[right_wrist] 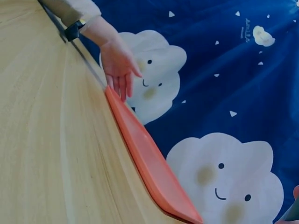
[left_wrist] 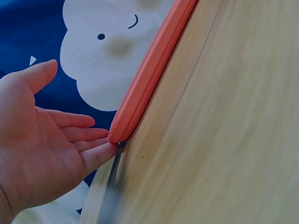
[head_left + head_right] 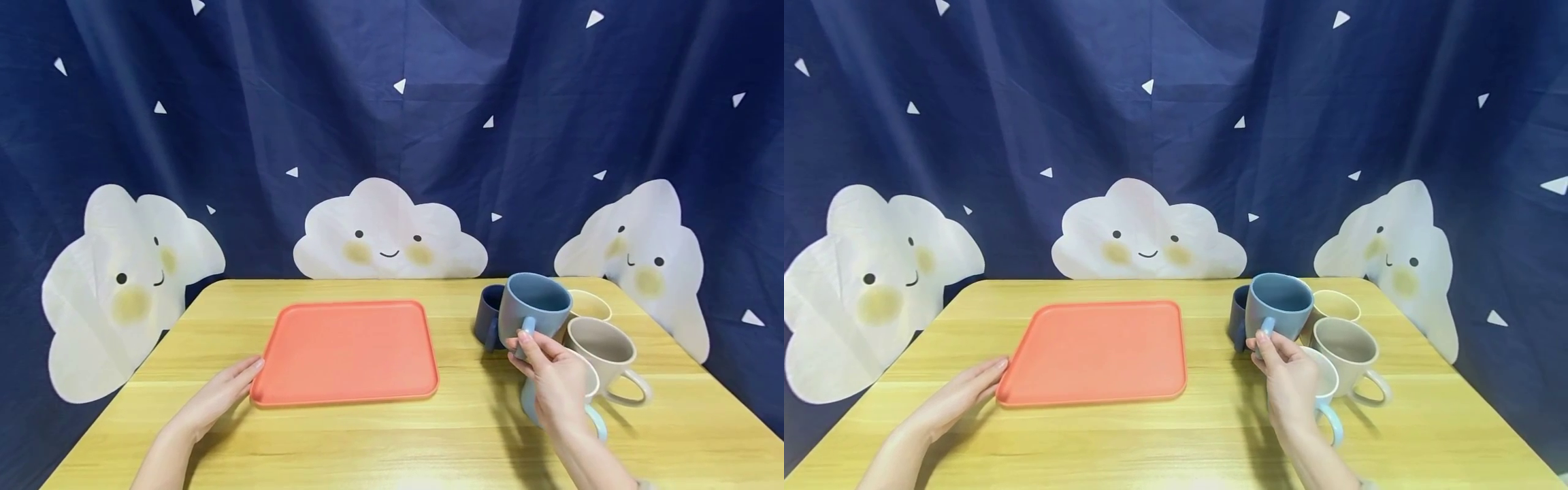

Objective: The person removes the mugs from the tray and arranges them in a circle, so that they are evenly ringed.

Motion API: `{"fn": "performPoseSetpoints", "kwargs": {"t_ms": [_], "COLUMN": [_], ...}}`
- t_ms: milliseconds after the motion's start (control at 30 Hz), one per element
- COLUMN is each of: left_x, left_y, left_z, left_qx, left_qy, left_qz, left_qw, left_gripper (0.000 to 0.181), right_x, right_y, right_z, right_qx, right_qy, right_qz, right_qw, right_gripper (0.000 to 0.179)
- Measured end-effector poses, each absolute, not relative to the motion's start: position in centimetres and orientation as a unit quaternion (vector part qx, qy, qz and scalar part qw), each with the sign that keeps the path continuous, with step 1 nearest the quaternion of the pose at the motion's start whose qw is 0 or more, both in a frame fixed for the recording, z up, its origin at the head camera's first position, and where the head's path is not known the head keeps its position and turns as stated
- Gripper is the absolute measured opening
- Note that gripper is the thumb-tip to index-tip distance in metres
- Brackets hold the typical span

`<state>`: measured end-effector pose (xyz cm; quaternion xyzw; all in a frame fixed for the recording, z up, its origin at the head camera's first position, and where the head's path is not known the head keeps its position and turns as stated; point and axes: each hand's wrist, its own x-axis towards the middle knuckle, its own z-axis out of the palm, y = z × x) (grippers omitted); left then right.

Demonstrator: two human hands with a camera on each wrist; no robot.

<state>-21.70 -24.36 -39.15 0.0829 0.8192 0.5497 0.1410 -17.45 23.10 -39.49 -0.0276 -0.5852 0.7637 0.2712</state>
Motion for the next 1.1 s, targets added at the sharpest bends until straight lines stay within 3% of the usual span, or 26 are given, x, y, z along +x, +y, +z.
{"fn": "performPoseSetpoints", "kwargs": {"t_ms": [167, 267, 533, 1100], "left_x": [-21.6, -21.6, -21.7, -21.7], "left_y": [-24.4, -24.5, -24.6, -24.8], "left_z": [-39.1, -39.1, -39.1, -39.3], "left_qx": [0.082, 0.083, 0.086, 0.081], "left_qy": [0.817, 0.816, 0.816, 0.812], "left_qz": [0.551, 0.552, 0.553, 0.557], "left_qw": [0.148, 0.149, 0.149, 0.153], "left_gripper": [0.07, 0.07, 0.071, 0.071], "right_x": [-14.6, -14.1, -14.3, -14.0], "right_y": [19.6, 18.7, 18.0, 16.9], "right_z": [-35.1, -34.4, -35.7, -38.3], "right_qx": [-0.09, -0.119, -0.147, -0.169], "right_qy": [-0.596, -0.594, -0.61, -0.614], "right_qz": [0.755, 0.756, 0.735, 0.738], "right_qw": [0.258, 0.248, 0.258, 0.224], "right_gripper": [0.017, 0.017, 0.018, 0.021]}}
